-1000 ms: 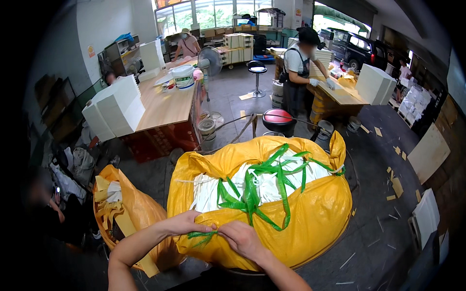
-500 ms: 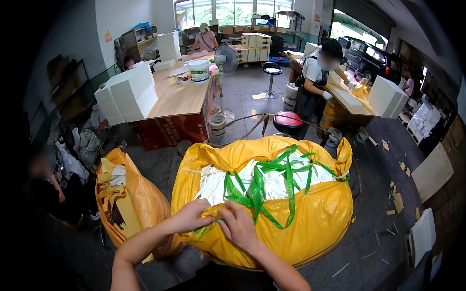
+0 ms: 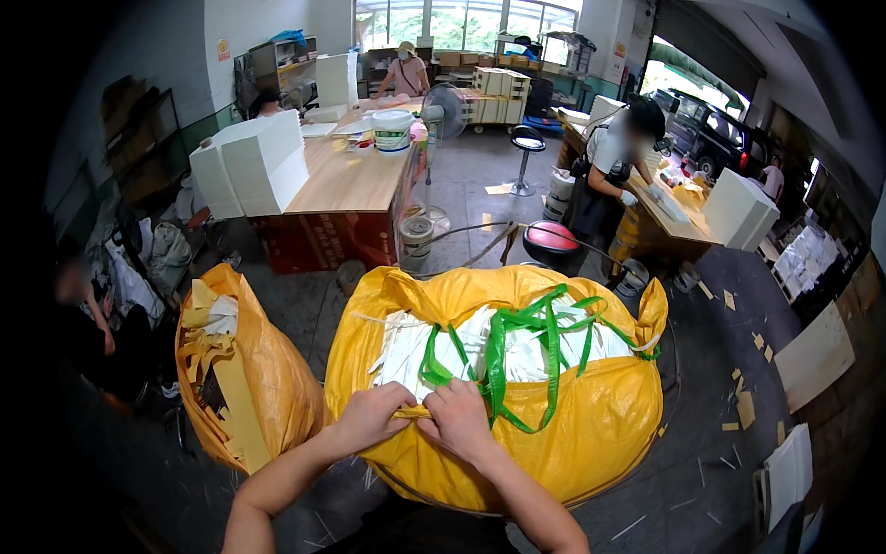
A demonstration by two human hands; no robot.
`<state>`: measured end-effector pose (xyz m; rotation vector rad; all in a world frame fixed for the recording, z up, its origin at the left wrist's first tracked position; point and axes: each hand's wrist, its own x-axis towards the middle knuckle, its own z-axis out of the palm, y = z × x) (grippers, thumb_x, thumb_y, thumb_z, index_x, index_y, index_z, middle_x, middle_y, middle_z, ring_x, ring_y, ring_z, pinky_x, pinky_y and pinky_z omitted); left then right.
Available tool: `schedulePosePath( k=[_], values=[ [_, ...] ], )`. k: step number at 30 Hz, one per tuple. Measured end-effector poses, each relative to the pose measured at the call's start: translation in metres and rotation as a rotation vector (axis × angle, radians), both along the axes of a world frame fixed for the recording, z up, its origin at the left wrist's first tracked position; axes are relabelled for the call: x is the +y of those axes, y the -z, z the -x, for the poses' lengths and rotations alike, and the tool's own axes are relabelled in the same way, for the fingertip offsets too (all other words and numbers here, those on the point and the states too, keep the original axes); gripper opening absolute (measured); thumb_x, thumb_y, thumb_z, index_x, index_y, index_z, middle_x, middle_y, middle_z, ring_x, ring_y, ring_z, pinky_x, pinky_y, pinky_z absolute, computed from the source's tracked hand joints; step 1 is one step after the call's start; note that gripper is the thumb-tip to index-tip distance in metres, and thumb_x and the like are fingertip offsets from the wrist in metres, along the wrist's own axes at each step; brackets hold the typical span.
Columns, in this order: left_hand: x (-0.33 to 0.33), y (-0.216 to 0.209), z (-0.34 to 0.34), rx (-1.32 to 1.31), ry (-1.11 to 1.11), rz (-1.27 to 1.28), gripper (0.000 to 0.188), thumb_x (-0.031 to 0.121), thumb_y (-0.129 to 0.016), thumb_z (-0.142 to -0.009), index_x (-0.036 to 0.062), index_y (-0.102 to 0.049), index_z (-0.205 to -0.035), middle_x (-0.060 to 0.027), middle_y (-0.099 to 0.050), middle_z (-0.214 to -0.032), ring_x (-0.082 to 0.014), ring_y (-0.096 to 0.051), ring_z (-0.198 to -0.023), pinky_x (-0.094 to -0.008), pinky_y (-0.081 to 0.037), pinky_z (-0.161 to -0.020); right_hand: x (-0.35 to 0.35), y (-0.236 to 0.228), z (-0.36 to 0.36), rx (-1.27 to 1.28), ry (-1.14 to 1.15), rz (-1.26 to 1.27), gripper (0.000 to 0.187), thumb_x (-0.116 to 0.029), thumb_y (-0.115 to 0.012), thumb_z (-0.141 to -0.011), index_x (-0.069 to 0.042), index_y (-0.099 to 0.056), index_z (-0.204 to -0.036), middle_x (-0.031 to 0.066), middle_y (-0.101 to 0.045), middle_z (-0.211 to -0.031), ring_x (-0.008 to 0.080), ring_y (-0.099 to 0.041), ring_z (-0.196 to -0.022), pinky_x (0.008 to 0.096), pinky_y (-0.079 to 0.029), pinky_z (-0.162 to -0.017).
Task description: The person secures a large yellow sack filled with white material by wrapping and tying green plastic straps around it. They pull the straps tight, cross them over the top of the sack, and tie a knot to fasten the contents.
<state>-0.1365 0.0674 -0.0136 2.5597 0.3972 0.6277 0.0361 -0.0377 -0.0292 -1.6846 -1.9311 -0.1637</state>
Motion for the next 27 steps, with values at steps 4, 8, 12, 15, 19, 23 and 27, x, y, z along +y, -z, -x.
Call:
schedulePosePath(
  k=[4,8,12,15,19,23,27],
  values=[
    [0.0,0.012,-0.012,-0.146,0.002,-0.073,0.031,0.012,-0.079,-0.071,0.0085,-0.062,-0.097,-0.0093,-0.066,-0.084,-0.0286,-0.067,-0.077,-0.0367,-0.053,-0.065,-0.002,0.01,-0.003,0.127,0.032,-0.076,0.02,-0.021,-0.073,-0.072,-0.008,-0.06,-0.08,0.0075,-0.056,-0.079,0.0284,-0.052,-0.079,0.0411,-0.04,-0.072],
    [0.001,0.029,-0.027,-0.305,-0.035,-0.14,0.035,0.01,-0.077,-0.071,0.0084,-0.061,-0.102,-0.0105,-0.065,-0.078,-0.0304,-0.067,-0.072,-0.0382,-0.053,-0.062,-0.012,0.007,0.004,0.234,0.085,-0.177,0.018,-0.016,-0.071,-0.072,-0.008,-0.058,-0.082,0.0086,-0.054,-0.077,0.0297,-0.051,-0.075,0.0415,-0.039,-0.068],
    [-0.011,0.038,-0.047,-0.309,-0.196,0.036,0.031,0.006,-0.07,-0.073,0.0097,-0.063,-0.103,-0.01,-0.066,-0.074,-0.0328,-0.066,-0.069,-0.0408,-0.051,-0.06,-0.027,-0.012,0.004,0.138,0.129,-0.122,0.018,-0.016,-0.07,-0.076,-0.006,-0.061,-0.088,0.0095,-0.055,-0.078,0.0302,-0.052,-0.077,0.0425,-0.04,-0.069],
    [-0.007,0.035,-0.042,-0.146,-0.21,0.088,0.028,0.008,-0.071,-0.073,0.0116,-0.065,-0.1,-0.0096,-0.068,-0.077,-0.0329,-0.067,-0.069,-0.0421,-0.051,-0.059,-0.032,-0.015,-0.005,0.185,0.04,-0.035,0.018,-0.016,-0.07,-0.076,-0.006,-0.062,-0.089,0.0096,-0.054,-0.078,0.03,-0.052,-0.075,0.0417,-0.042,-0.068],
    [-0.008,0.014,-0.028,-0.169,-0.127,0.049,0.019,0.009,-0.071,-0.073,0.0121,-0.068,-0.092,-0.0066,-0.065,-0.074,-0.0299,-0.063,-0.071,-0.0407,-0.05,-0.062,-0.036,-0.025,-0.006,0.18,0.005,0.05,0.023,-0.024,-0.072,-0.081,-0.005,-0.065,-0.092,0.0086,-0.059,-0.077,0.0281,-0.055,-0.074,0.0387,-0.045,-0.067],
    [-0.009,0.018,-0.021,-0.266,-0.099,-0.124,0.021,0.009,-0.073,-0.069,0.0109,-0.068,-0.089,-0.0053,-0.064,-0.077,-0.0282,-0.061,-0.073,-0.0399,-0.05,-0.064,-0.032,-0.019,-0.006,0.786,0.118,0.265,0.038,-0.038,-0.072,-0.087,-0.002,-0.068,-0.098,0.0073,-0.063,-0.069,0.0216,-0.058,-0.061,0.0331,-0.043,-0.056],
    [-0.01,0.01,-0.019,-0.302,-0.052,-0.13,0.024,0.006,-0.071,-0.066,0.0091,-0.068,-0.09,-0.0057,-0.066,-0.083,-0.028,-0.062,-0.076,-0.0389,-0.051,-0.065,-0.015,-0.023,-0.022,0.802,0.021,0.542,0.034,-0.032,-0.069,-0.092,0.001,-0.067,-0.085,0.0058,-0.059,-0.066,0.0109,-0.056,-0.06,0.0276,-0.044,-0.056]
  ],
)
